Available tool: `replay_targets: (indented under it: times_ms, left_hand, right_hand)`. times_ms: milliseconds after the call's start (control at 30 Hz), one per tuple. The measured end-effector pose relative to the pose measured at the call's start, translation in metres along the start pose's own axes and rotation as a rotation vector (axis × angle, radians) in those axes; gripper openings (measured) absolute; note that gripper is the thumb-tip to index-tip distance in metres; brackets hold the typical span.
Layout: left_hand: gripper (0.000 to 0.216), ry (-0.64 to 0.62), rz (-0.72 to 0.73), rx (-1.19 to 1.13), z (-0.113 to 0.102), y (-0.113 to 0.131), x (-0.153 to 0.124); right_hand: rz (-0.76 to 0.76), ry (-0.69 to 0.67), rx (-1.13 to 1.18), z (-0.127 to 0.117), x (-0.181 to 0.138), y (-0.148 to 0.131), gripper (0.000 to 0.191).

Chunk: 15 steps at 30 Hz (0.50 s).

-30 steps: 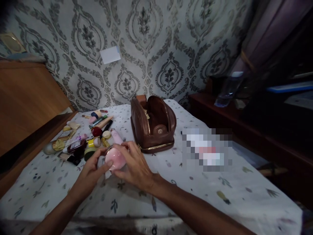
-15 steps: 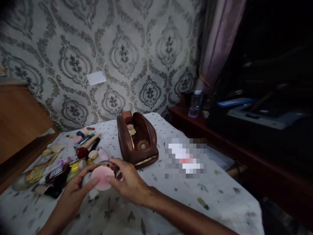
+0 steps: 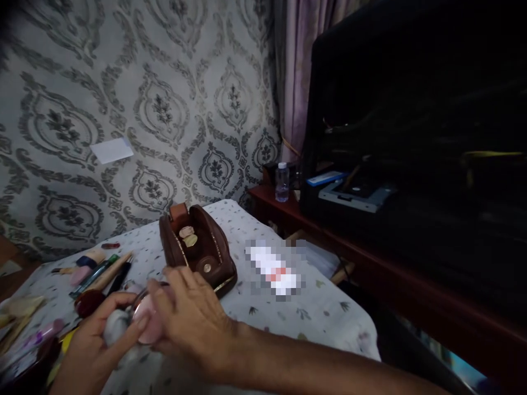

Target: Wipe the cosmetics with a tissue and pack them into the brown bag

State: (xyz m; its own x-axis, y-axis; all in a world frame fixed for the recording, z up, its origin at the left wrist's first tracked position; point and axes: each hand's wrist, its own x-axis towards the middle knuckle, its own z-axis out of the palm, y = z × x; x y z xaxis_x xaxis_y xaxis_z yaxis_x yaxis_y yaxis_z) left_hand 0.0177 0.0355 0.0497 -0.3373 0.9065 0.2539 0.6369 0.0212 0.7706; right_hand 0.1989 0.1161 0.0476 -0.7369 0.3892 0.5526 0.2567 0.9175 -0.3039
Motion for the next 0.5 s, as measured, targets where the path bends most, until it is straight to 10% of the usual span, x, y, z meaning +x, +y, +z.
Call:
replay_targets:
  times_ms: [300,500]
  left_hand:
    - [0.038,0.047,0.057,-0.001,0.002,0.002,0.016]
    - [0.043,0.16,0.003,0.018,0.007,-0.004,0.016]
  right_hand:
    - [-0.013,-0.062,0.08,-0.017,0.021,0.007,0.053]
    - [0.073,-0.02,0.509,-0.046,0.048,0.056,0.081]
